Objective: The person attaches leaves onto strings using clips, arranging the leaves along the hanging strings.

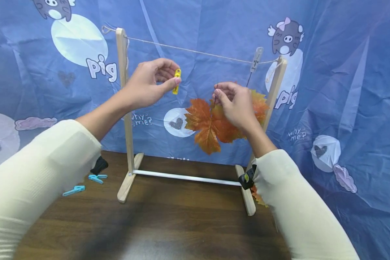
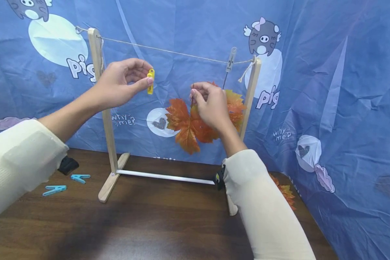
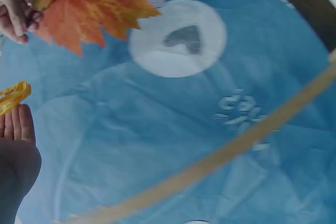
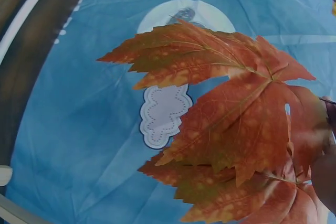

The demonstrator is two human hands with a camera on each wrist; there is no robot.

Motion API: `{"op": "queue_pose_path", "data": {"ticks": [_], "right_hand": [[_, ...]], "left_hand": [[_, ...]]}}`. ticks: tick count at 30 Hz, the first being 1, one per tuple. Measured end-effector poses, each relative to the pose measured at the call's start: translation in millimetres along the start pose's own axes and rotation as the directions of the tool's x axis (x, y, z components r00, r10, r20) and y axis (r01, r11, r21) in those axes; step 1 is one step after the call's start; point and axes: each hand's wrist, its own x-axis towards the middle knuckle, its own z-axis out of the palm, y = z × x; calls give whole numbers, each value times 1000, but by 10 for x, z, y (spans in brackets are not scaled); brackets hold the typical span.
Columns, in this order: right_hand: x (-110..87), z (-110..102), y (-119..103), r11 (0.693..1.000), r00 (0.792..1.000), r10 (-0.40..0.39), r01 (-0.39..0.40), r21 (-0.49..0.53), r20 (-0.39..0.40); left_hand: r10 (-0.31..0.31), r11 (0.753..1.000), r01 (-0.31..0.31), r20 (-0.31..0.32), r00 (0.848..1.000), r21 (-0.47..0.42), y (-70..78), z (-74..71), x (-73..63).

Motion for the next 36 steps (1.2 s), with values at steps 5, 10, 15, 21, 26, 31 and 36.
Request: {"op": "queue_pose_path", "data": {"ticks": [5,10,15,21,26,31,36], "right_hand": [[50,-64,-29,998,998,45,-47,-39,-47],[81,-114,-40,994,992,74,-82,-74,-106],[116,-131,-33,990,989,80,-94,-109,-123],[138,-138,-40,982,988,84,-103,-155,-127],[162,-133,-59,980,988,89,-109,-168,-126],[185,-125,-85,980,989,71,-93,-178,-127],[198,-126,-109,974,988,84,-110,-199,-131]], "left_hand": [[76,997,-75,-34,997,27,266,58,286],[127,992,-127,-65,990,3,445,146,545],[137,990,-134,-88,987,37,567,162,751],[91,991,-81,-94,991,109,669,214,967],[48,988,-36,-79,996,149,708,298,1092],[23,992,-15,-66,998,125,710,379,1165],[-10,995,13,-27,1000,99,711,454,1205]]}}
